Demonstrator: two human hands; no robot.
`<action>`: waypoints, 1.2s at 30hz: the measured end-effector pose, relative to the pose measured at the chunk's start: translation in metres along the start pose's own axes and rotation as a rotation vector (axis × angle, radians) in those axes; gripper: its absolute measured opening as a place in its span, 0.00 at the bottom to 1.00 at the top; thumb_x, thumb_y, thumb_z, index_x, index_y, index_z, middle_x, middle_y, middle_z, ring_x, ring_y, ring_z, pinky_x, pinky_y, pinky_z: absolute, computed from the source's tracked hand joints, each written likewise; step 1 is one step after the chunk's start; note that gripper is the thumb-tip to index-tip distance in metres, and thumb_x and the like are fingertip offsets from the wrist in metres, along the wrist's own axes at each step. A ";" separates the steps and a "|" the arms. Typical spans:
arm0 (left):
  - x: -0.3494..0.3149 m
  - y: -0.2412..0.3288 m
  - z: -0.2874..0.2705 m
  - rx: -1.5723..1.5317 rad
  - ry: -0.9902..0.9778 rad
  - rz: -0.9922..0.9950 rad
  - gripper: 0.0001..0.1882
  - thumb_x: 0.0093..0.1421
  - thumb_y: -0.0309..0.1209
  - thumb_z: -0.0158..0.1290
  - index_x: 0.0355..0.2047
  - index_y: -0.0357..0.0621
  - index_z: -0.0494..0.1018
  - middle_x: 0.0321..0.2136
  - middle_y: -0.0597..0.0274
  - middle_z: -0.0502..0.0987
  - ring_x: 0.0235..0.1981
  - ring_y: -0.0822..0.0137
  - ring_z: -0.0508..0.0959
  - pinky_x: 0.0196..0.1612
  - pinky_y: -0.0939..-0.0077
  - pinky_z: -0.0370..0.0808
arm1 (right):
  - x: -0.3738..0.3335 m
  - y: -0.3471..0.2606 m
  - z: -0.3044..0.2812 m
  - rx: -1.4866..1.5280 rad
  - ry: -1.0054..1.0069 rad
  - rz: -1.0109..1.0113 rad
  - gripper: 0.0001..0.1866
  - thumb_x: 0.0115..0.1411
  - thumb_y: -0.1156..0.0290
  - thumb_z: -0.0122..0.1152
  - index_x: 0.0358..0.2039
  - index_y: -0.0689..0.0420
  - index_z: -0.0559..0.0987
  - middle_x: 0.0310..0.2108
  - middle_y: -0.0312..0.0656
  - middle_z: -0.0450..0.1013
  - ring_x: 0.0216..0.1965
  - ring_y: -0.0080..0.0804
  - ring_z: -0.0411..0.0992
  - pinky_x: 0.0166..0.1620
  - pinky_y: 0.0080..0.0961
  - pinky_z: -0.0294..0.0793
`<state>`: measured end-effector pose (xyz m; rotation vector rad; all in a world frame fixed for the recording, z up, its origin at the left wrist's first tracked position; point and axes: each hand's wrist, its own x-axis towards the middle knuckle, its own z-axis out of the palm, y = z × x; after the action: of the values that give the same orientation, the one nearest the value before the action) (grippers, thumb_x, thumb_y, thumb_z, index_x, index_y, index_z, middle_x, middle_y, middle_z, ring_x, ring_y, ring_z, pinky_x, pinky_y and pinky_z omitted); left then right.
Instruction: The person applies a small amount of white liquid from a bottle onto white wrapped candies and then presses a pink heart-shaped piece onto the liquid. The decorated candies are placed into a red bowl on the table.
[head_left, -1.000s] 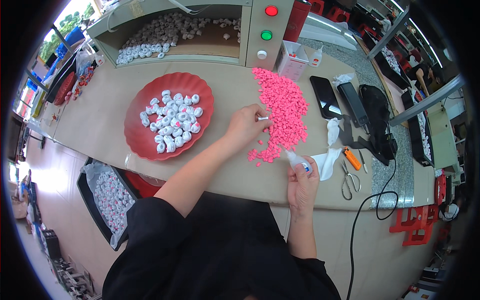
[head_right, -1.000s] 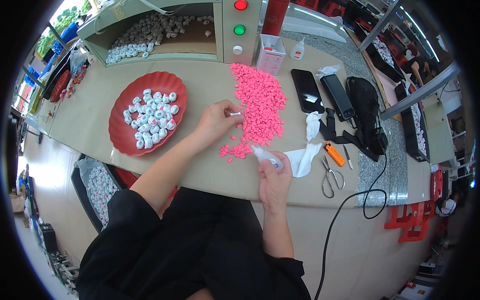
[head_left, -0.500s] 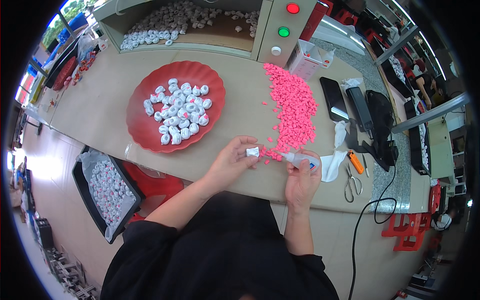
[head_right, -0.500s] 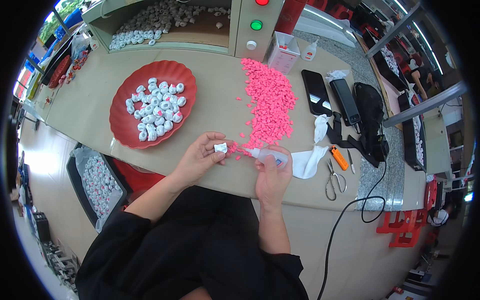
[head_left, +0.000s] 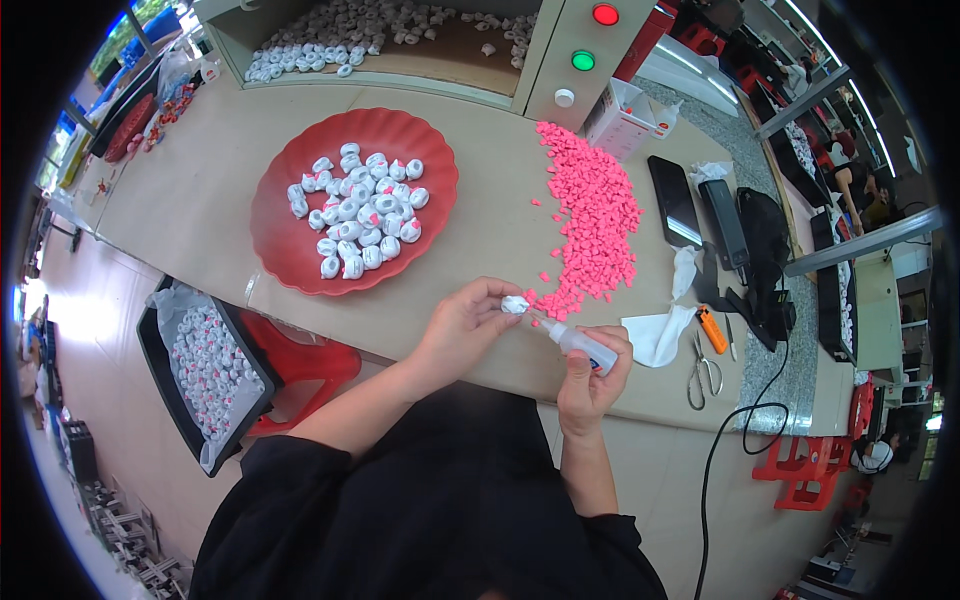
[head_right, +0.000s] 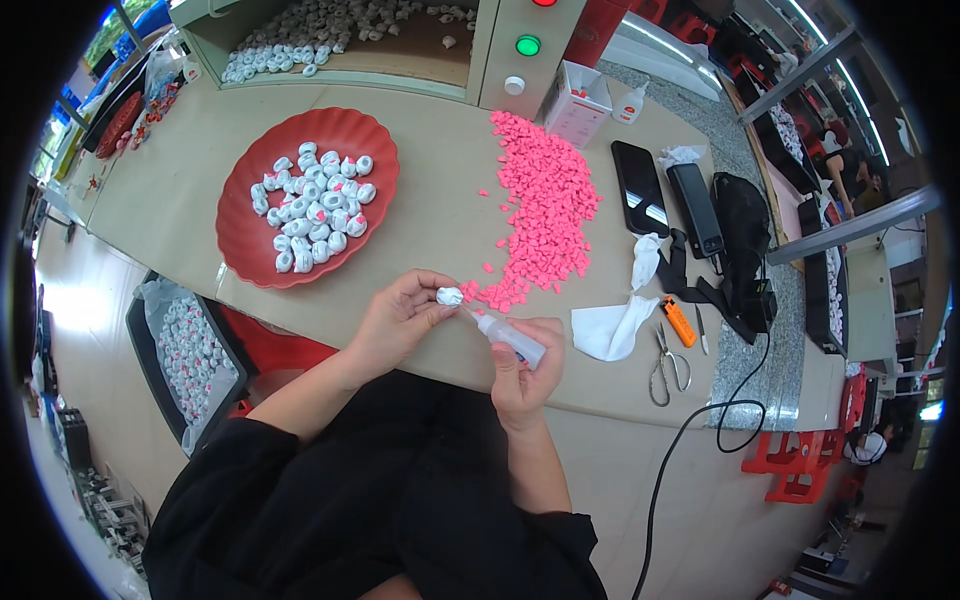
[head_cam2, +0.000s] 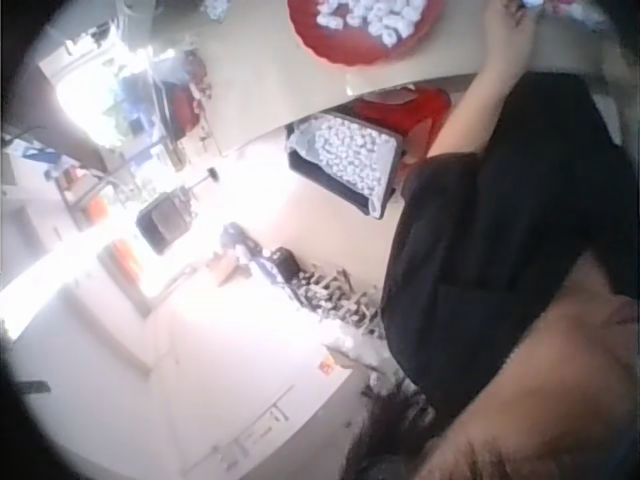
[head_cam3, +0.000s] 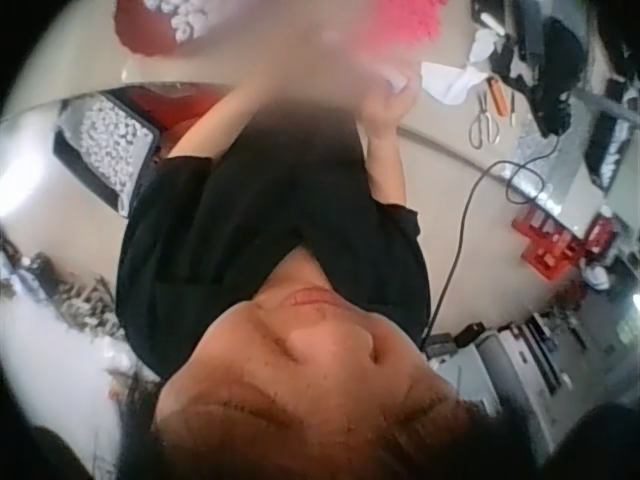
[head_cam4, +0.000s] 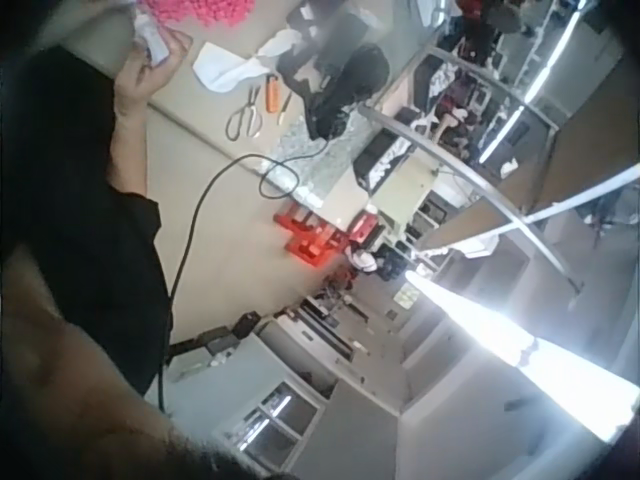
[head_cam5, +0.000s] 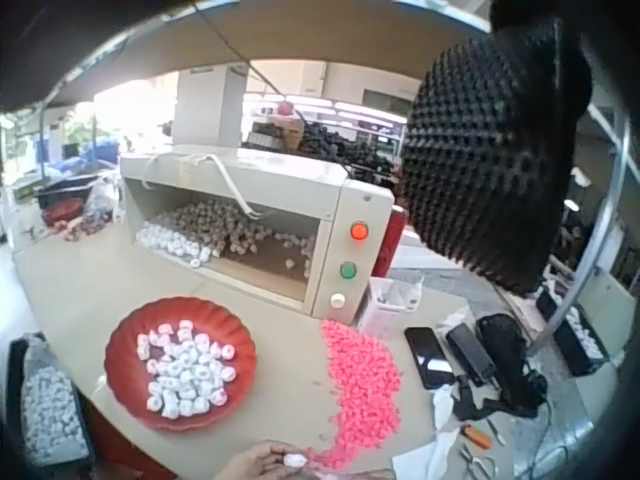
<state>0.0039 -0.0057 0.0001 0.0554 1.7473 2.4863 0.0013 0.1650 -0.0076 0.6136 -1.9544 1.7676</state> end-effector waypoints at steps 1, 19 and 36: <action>0.000 0.000 0.000 0.003 0.000 0.000 0.13 0.57 0.16 0.46 0.43 0.34 0.63 0.38 0.60 0.70 0.42 0.73 0.71 0.47 0.80 0.69 | 0.001 0.000 0.000 -0.012 -0.004 -0.010 0.14 0.57 0.67 0.54 0.38 0.62 0.65 0.34 0.43 0.62 0.28 0.23 0.62 0.30 0.17 0.65; 0.001 0.001 0.001 -0.011 -0.021 0.030 0.13 0.57 0.16 0.45 0.43 0.33 0.63 0.37 0.60 0.71 0.42 0.73 0.72 0.47 0.80 0.69 | 0.004 -0.005 0.003 -0.051 -0.022 -0.014 0.12 0.57 0.68 0.55 0.36 0.61 0.66 0.32 0.41 0.62 0.30 0.23 0.60 0.32 0.16 0.61; 0.001 -0.001 0.000 -0.003 -0.006 0.008 0.13 0.57 0.16 0.46 0.43 0.33 0.63 0.37 0.59 0.71 0.41 0.72 0.73 0.46 0.80 0.70 | 0.003 -0.002 0.003 -0.011 -0.020 0.011 0.13 0.57 0.68 0.56 0.37 0.61 0.66 0.33 0.41 0.62 0.27 0.20 0.60 0.28 0.13 0.60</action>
<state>0.0026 -0.0055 -0.0009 0.0698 1.7446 2.4911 0.0000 0.1615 -0.0051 0.6195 -1.9833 1.7627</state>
